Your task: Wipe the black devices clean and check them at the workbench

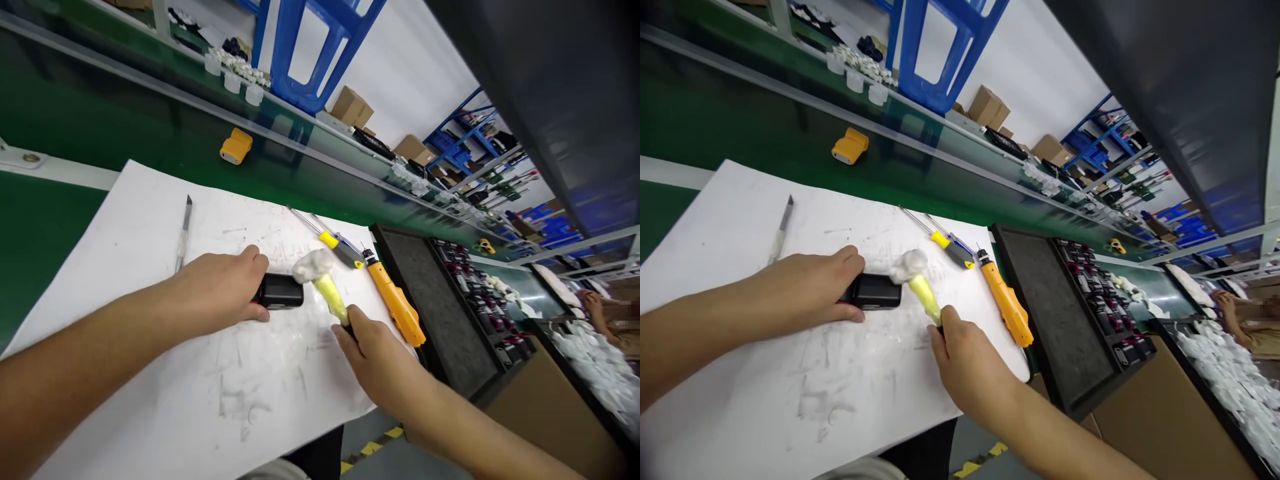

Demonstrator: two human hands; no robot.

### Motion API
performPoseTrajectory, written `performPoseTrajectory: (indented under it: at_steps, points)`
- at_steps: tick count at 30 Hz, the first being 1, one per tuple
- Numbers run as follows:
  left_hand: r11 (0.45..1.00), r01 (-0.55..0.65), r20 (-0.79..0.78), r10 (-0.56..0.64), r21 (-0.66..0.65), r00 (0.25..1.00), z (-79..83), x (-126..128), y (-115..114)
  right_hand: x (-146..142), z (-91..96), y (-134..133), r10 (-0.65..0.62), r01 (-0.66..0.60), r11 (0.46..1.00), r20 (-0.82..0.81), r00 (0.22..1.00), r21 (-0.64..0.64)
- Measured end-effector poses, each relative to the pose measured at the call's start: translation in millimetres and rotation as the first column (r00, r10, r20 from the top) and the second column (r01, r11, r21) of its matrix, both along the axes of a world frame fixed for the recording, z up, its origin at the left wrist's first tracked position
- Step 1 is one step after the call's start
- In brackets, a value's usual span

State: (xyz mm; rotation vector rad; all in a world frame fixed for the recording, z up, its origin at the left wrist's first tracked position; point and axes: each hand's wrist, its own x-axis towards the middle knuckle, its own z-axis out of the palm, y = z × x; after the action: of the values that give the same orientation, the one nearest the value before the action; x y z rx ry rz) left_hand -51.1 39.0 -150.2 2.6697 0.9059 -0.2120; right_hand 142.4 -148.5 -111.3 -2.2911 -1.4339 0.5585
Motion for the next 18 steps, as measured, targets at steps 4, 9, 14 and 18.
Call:
performPoseTrajectory:
  at_steps: [4, 9, 14, 18]
  points:
    - [1.0, -0.001, 0.007, 0.002, -0.006, 1.0, -2.1, 0, -1, -4, 3.4, 12, 0.081, -0.063, 0.99, 0.143, 0.986, -0.125]
    - [1.0, -0.019, -0.024, 0.019, -0.005, 1.0, 0.1, 1, -2, -8, 10.1, 15, 0.146, -0.07, 0.944, 0.221, 0.964, -0.321]
    - [0.999, -0.032, -0.067, 0.03, -0.026, 0.997, 0.2, 3, -3, -10, 22.9, 7, 0.026, -0.048, 0.989, 0.151, 0.988, 0.141]
    - [0.998, -0.06, -0.099, 0.056, -0.032, 0.994, -2.3, 4, -2, -13, 15.1, 5, -0.114, 0.046, 0.934, 0.171, 0.979, 0.354]
